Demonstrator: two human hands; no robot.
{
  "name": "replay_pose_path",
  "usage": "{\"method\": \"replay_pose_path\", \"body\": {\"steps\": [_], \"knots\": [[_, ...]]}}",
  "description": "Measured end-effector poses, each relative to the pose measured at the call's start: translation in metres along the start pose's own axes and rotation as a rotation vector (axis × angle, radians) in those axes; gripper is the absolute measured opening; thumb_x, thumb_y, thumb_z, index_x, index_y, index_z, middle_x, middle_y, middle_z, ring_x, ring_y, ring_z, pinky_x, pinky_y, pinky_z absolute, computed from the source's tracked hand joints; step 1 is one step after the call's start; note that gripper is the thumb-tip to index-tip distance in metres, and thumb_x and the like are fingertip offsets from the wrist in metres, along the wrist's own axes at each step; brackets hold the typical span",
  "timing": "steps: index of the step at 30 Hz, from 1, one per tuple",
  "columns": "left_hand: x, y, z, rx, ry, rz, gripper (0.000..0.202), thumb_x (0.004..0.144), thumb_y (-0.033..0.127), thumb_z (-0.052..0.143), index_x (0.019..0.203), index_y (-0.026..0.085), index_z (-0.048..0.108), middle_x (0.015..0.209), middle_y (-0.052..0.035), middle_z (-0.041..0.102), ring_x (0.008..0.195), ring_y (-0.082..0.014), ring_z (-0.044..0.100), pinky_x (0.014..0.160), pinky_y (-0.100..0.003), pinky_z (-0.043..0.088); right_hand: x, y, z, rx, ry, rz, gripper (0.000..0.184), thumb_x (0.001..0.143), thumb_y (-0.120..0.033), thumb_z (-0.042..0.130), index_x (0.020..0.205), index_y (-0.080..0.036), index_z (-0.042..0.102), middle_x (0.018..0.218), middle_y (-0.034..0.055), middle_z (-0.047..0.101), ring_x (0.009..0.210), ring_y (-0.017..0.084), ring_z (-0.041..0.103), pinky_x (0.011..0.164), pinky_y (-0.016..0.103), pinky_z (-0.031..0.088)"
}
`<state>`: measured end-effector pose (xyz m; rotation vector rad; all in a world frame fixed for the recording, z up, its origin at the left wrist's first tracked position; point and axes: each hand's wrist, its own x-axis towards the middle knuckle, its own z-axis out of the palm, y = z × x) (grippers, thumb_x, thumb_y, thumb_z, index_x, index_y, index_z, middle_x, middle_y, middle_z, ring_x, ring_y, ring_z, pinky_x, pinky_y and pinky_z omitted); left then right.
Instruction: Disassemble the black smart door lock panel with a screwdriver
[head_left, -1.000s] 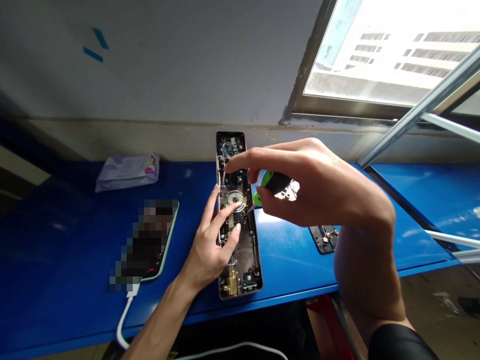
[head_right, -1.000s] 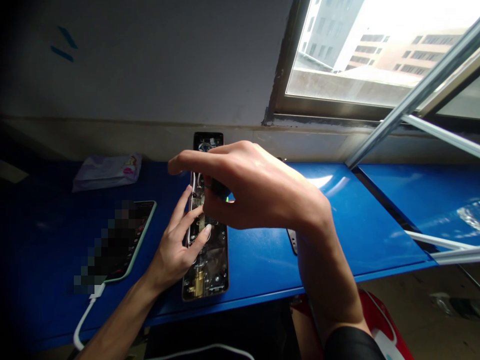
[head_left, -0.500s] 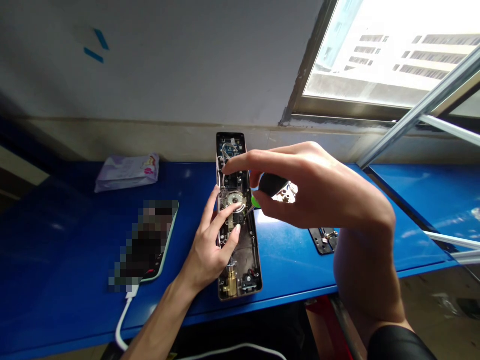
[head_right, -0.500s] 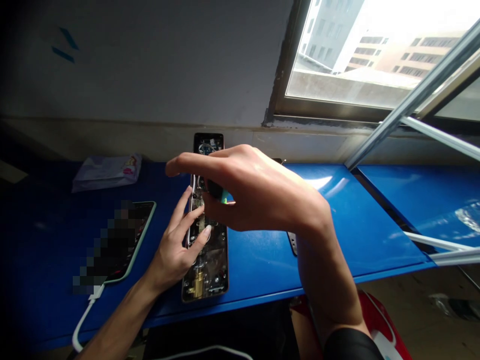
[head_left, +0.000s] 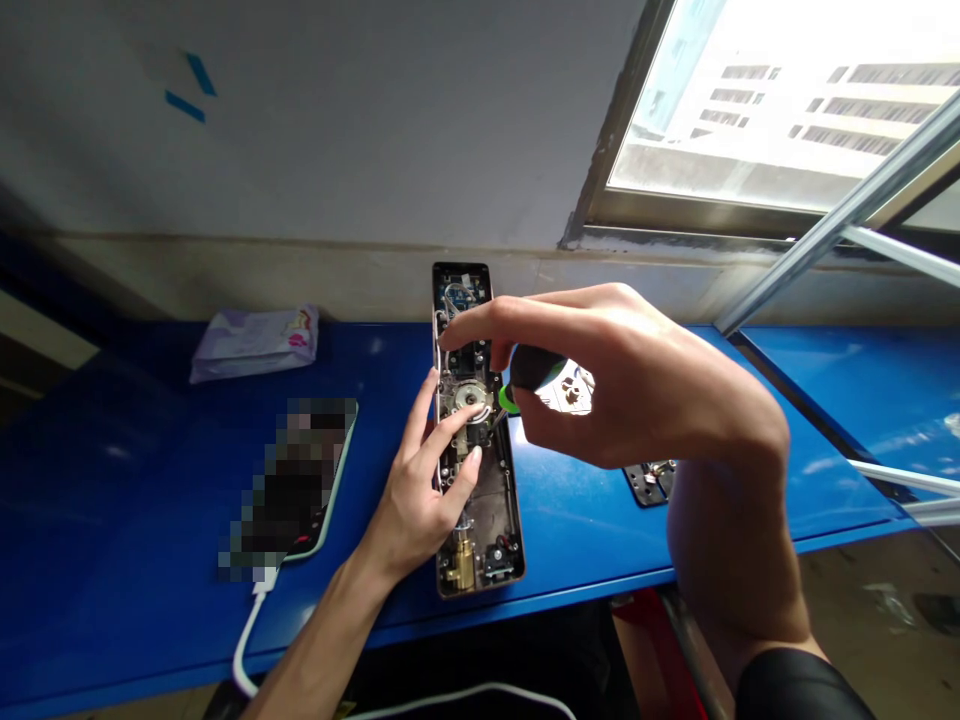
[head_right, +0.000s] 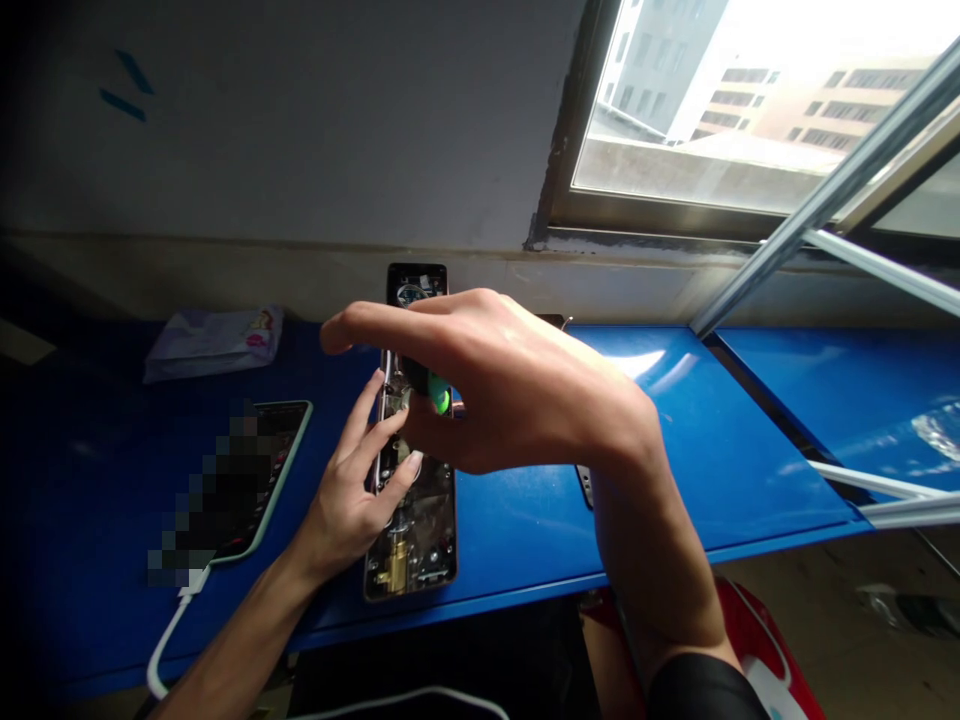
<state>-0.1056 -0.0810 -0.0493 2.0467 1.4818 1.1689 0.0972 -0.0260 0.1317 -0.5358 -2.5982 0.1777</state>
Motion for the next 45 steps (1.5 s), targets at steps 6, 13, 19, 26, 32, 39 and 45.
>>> {"method": "replay_pose_path", "body": {"steps": [6,13,19,26,32,39,45], "knots": [[0.002,0.001,0.0,0.005,-0.001,-0.005,0.043,0.101,0.032,0.058,0.143,0.025,0.06,0.178,-0.0034,0.013,0.162,-0.0331,0.023,0.132,-0.05,0.027,0.0,0.004,0.001,-0.019,0.014,-0.011,0.021,0.099,-0.028,0.067,0.111,-0.014,0.075,0.086,0.0003,0.076,0.063,0.006,0.058,0.065,0.021,0.043],[0.001,-0.001,0.001,0.028,0.024,0.03,0.044,0.1,0.03,0.06,0.144,0.027,0.059,0.178,-0.0037,0.017,0.161,-0.0325,0.026,0.13,-0.05,0.032,-0.003,0.002,-0.003,-0.037,0.0,-0.009,0.043,0.085,-0.007,0.058,0.127,-0.013,0.068,0.096,0.0,0.075,0.076,0.008,0.064,0.069,0.02,0.047],[-0.001,0.0,0.001,0.062,0.115,0.045,0.038,0.099,0.03,0.063,0.137,0.028,0.066,0.176,-0.0051,0.019,0.156,-0.0356,0.037,0.125,-0.055,0.04,-0.006,0.0,-0.013,-0.025,0.064,0.024,0.046,0.078,-0.006,0.063,0.123,-0.015,0.069,0.093,-0.001,0.075,0.074,0.01,0.065,0.068,0.023,0.052],[-0.002,0.0,-0.001,0.04,0.152,0.154,0.026,0.095,0.028,0.071,0.121,0.025,0.074,0.173,-0.0076,0.029,0.153,-0.0371,0.041,0.121,-0.059,0.043,-0.012,-0.007,-0.021,0.026,0.121,0.139,0.045,0.077,-0.011,0.066,0.119,-0.028,0.071,0.102,0.0002,0.079,0.085,0.02,0.074,0.077,0.032,0.063],[-0.001,-0.004,0.001,-0.018,0.186,0.221,0.008,0.094,0.021,0.073,0.102,0.023,0.076,0.17,-0.008,0.034,0.148,-0.0356,0.047,0.115,-0.059,0.048,-0.012,-0.012,-0.02,0.063,0.128,0.175,0.042,0.081,-0.018,0.066,0.12,-0.032,0.072,0.106,-0.0003,0.079,0.088,0.021,0.076,0.079,0.033,0.066],[-0.001,-0.003,0.003,-0.04,0.191,0.206,0.006,0.094,0.019,0.072,0.095,0.023,0.077,0.163,-0.0078,0.043,0.144,-0.034,0.051,0.113,-0.056,0.049,-0.013,-0.013,-0.023,0.058,0.119,0.176,0.043,0.079,-0.015,0.065,0.119,-0.03,0.072,0.102,-0.0009,0.079,0.087,0.02,0.076,0.078,0.031,0.065],[0.001,0.001,-0.002,0.052,0.213,0.234,0.014,0.098,0.017,0.066,0.096,0.02,0.078,0.152,-0.0131,0.05,0.138,-0.0339,0.053,0.105,-0.052,0.052,-0.018,-0.011,-0.032,-0.024,0.116,0.226,0.039,0.08,-0.016,0.067,0.115,-0.032,0.073,0.093,-0.0024,0.079,0.08,0.02,0.075,0.074,0.032,0.063]]}}
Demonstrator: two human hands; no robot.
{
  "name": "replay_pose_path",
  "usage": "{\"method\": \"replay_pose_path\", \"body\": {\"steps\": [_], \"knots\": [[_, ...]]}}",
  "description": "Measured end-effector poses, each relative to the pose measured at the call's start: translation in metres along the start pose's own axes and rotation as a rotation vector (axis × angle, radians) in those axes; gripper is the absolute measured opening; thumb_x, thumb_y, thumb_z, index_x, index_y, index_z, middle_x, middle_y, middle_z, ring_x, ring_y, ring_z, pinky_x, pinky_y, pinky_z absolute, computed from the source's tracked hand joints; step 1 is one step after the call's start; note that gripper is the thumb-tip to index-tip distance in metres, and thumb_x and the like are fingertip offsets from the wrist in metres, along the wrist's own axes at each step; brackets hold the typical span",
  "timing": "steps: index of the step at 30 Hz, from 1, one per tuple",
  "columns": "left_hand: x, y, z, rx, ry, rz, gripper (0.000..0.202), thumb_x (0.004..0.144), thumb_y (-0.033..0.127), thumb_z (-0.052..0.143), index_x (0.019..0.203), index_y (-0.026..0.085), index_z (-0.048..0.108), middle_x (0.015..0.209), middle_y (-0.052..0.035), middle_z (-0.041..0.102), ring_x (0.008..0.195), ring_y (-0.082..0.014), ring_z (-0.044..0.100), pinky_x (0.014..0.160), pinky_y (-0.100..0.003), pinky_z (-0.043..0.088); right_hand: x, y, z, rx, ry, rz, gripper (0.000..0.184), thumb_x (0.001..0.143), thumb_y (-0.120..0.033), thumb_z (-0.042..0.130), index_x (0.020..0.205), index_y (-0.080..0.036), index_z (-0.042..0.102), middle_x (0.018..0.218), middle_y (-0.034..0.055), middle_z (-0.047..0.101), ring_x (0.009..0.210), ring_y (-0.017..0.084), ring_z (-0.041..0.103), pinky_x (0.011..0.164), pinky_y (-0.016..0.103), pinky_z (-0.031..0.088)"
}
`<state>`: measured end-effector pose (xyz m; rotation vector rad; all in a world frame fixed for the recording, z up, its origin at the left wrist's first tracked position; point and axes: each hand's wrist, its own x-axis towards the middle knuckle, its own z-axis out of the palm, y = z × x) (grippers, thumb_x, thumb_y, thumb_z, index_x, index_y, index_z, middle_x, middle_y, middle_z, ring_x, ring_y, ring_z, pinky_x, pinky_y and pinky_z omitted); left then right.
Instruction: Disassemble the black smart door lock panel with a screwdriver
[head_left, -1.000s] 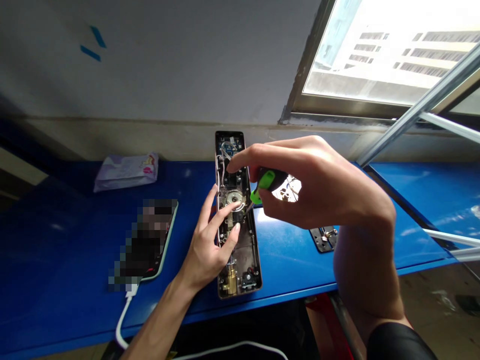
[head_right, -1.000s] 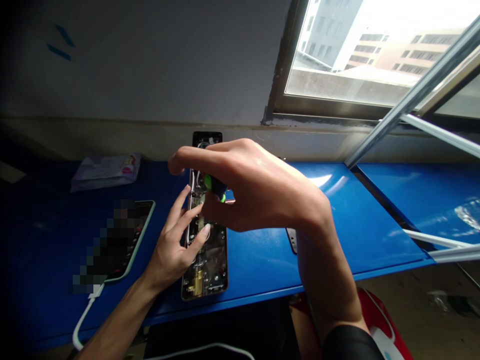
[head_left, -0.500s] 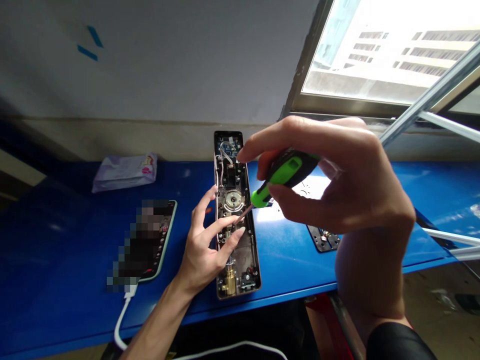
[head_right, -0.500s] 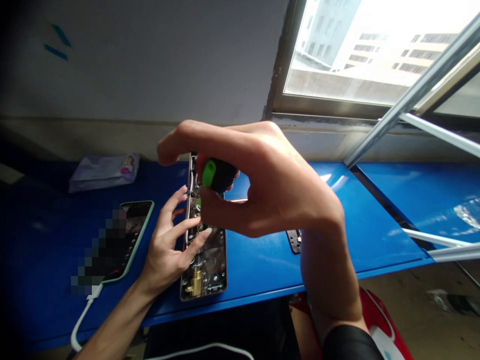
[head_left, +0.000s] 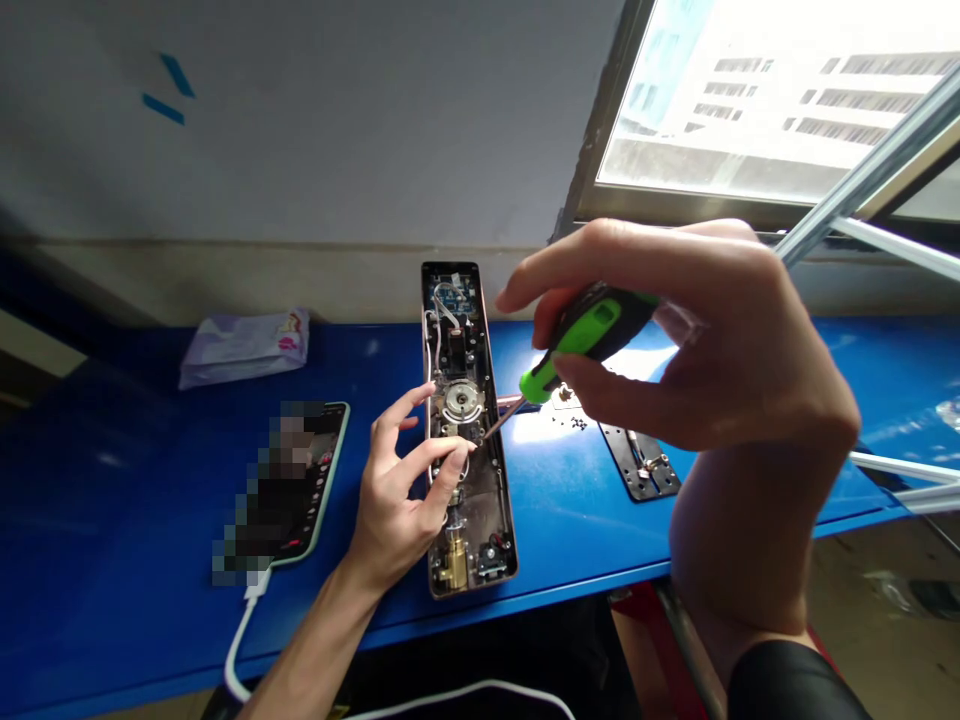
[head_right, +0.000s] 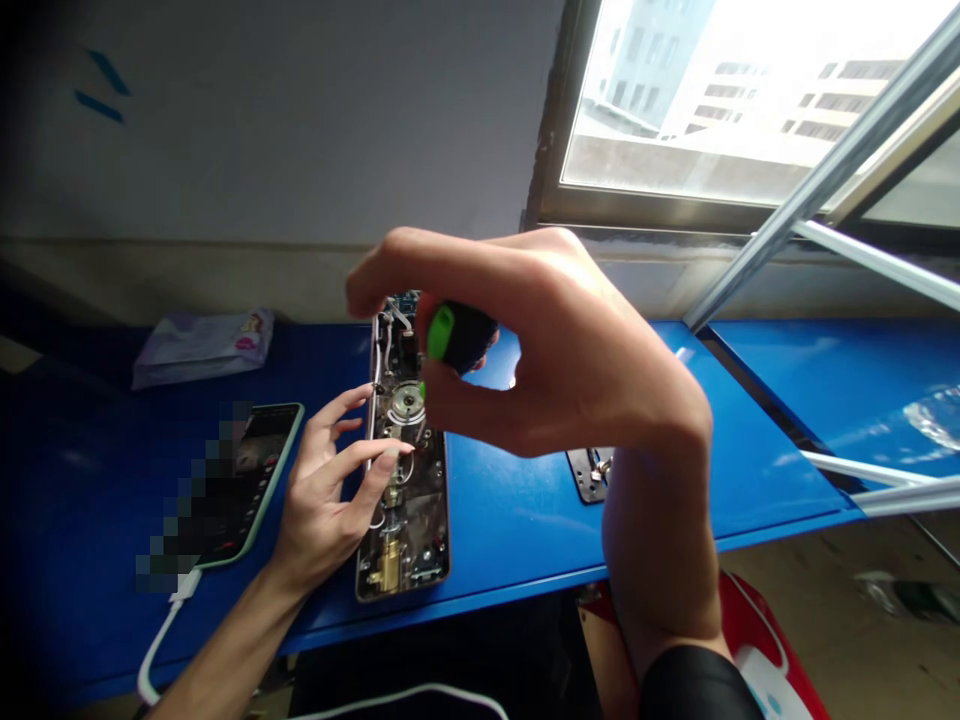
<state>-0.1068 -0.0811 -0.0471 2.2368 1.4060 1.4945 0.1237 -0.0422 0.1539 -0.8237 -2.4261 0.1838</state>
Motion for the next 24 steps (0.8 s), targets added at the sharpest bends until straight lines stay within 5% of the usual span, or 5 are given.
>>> {"method": "replay_pose_path", "body": {"steps": [7,12,18,24], "knots": [[0.018,0.034,-0.009,0.084,0.003,0.104,0.011,0.097,0.011,0.064,0.098,0.015,0.075,0.104,-0.0091,0.062,0.091,-0.0188,0.063,0.08,-0.034,0.057,-0.008,0.016,-0.014,-0.137,-0.08,0.05,0.032,0.087,-0.026,0.066,0.118,-0.032,0.073,0.099,-0.002,0.081,0.081,0.022,0.076,0.075,0.038,0.063],[0.059,0.054,0.004,-0.05,-0.387,0.25,0.019,0.104,0.018,0.056,0.102,0.014,0.074,0.096,-0.0078,0.07,0.091,-0.0197,0.066,0.081,-0.033,0.057,-0.015,0.031,-0.022,-0.18,-0.143,0.13,0.032,0.09,-0.029,0.065,0.12,-0.034,0.072,0.095,-0.0008,0.081,0.074,0.022,0.076,0.067,0.038,0.061],[0.12,0.056,0.035,0.284,-0.928,0.282,0.027,0.103,0.02,0.052,0.088,0.018,0.074,0.09,-0.0066,0.072,0.08,-0.0197,0.067,0.071,-0.03,0.05,-0.027,0.051,-0.025,-0.172,-0.212,0.214,0.038,0.086,-0.031,0.069,0.124,-0.029,0.071,0.086,-0.0003,0.079,0.066,0.018,0.073,0.055,0.032,0.054],[0.147,0.058,0.073,0.449,-1.133,0.314,0.021,0.089,0.009,0.057,0.083,0.016,0.076,0.084,-0.0087,0.076,0.071,-0.0219,0.069,0.061,-0.03,0.046,-0.033,0.06,-0.029,-0.177,-0.251,0.358,0.042,0.084,-0.029,0.069,0.126,-0.027,0.07,0.08,-0.0004,0.077,0.06,0.016,0.069,0.051,0.028,0.051]]}}
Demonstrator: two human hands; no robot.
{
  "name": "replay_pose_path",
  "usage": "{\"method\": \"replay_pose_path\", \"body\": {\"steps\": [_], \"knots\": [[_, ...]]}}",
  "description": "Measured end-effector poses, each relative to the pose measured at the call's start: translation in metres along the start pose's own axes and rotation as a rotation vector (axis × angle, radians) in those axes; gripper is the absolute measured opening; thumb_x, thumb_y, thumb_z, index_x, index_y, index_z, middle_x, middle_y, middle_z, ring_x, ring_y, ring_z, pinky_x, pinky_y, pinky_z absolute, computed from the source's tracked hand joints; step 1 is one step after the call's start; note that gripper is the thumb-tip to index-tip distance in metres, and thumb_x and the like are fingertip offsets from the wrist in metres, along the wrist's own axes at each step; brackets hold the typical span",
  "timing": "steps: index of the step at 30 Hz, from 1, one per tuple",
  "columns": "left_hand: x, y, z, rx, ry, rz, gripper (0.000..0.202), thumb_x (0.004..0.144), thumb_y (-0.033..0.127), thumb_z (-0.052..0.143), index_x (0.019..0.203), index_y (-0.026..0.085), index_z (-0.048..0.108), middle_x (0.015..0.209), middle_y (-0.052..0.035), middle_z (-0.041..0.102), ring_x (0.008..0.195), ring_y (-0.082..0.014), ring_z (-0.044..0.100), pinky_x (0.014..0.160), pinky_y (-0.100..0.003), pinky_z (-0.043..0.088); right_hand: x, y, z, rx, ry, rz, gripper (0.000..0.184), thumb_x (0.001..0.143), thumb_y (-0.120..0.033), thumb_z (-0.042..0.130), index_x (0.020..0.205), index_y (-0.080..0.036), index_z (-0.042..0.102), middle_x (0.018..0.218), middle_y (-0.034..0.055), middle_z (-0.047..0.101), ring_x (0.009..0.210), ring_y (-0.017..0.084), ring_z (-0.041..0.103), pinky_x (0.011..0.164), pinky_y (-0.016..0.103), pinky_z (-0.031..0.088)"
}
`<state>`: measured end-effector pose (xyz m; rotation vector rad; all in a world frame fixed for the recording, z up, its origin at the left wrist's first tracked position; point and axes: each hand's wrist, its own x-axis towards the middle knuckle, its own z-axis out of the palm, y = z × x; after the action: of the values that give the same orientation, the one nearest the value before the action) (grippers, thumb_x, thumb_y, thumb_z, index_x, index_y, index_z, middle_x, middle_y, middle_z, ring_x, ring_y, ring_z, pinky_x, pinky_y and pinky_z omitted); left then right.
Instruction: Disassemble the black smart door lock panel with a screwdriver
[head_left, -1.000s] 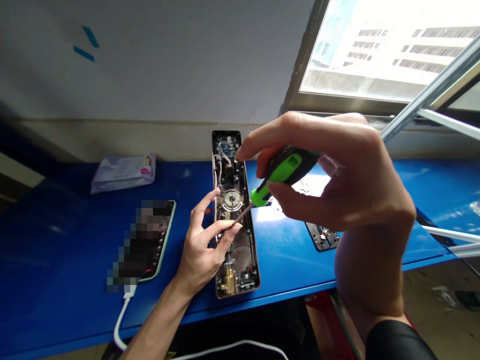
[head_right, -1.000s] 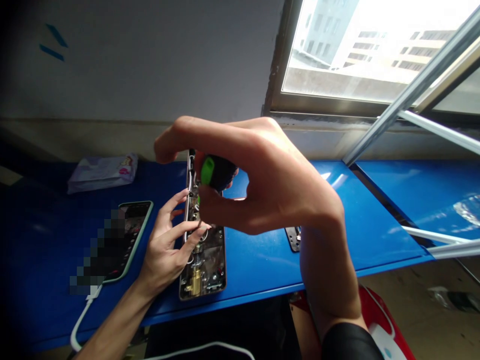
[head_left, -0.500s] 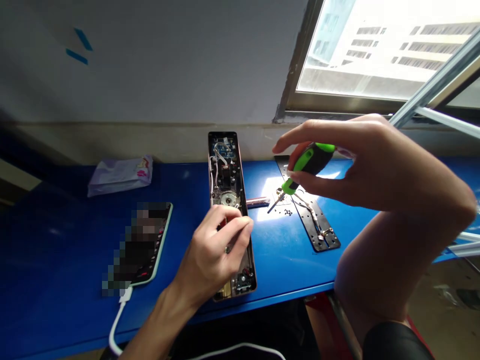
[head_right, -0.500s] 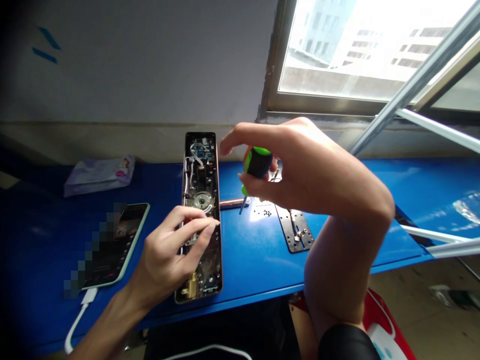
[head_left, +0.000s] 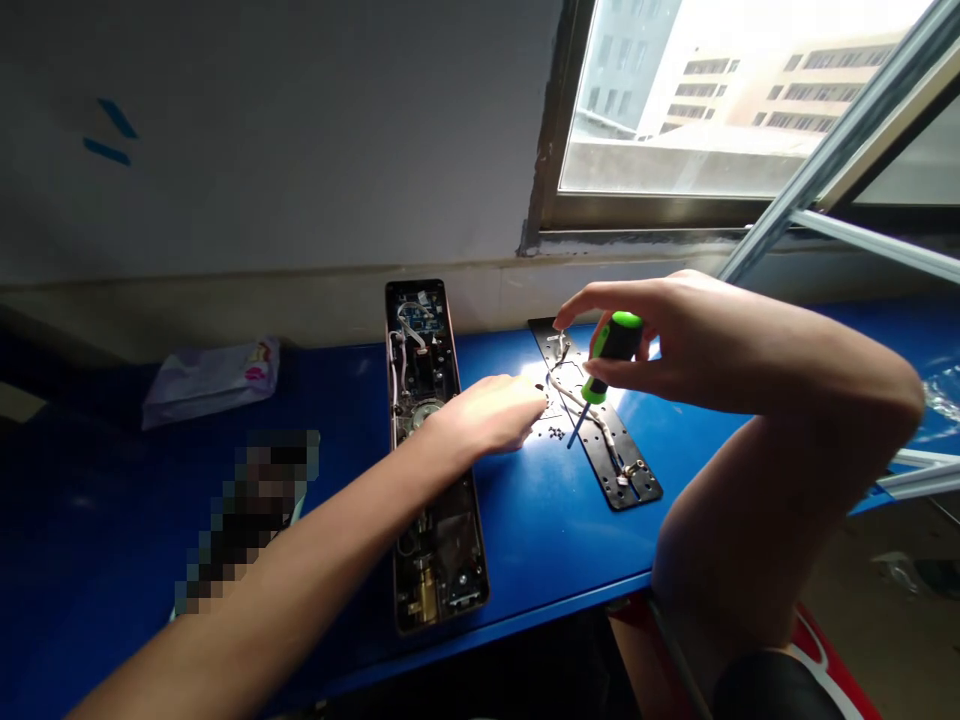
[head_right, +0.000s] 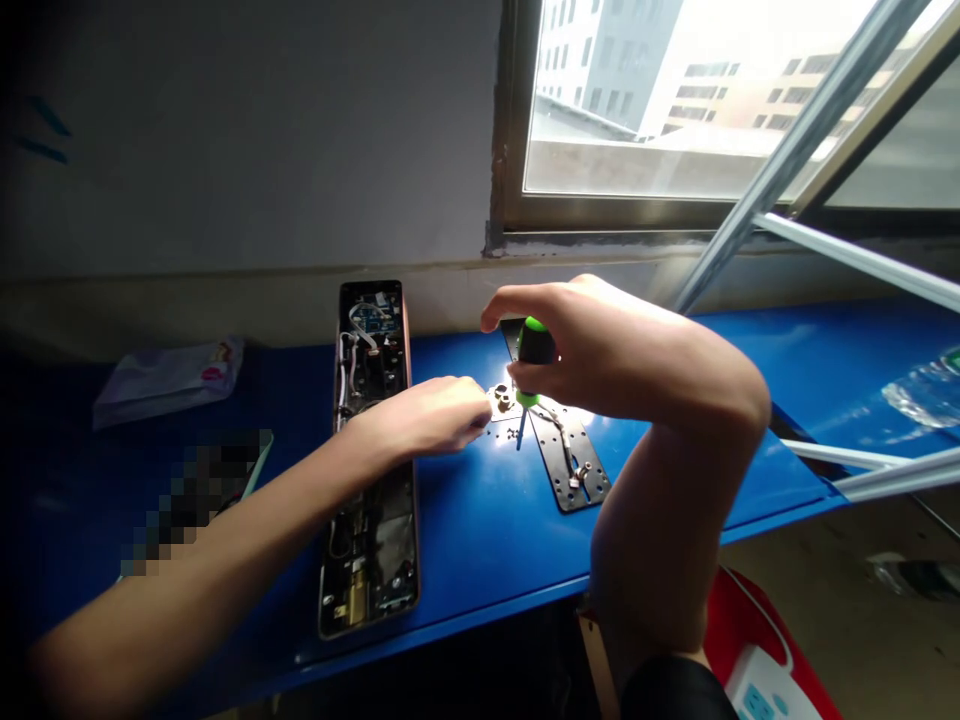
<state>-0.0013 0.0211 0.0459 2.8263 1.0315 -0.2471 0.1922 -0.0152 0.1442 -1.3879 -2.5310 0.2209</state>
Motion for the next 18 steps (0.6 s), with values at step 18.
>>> {"method": "replay_pose_path", "body": {"steps": [18], "knots": [[0.018,-0.001,0.014,0.045,-0.005,-0.008,0.02,0.085,0.007,0.06,0.09,0.017,0.077,0.098,-0.0111,0.079,0.087,-0.0265,0.075,0.07,-0.031,0.053,-0.003,0.012,0.0,0.05,0.016,0.007,0.036,0.086,-0.029,0.071,0.122,-0.028,0.07,0.079,-0.002,0.078,0.057,0.014,0.068,0.046,0.025,0.046]]}}
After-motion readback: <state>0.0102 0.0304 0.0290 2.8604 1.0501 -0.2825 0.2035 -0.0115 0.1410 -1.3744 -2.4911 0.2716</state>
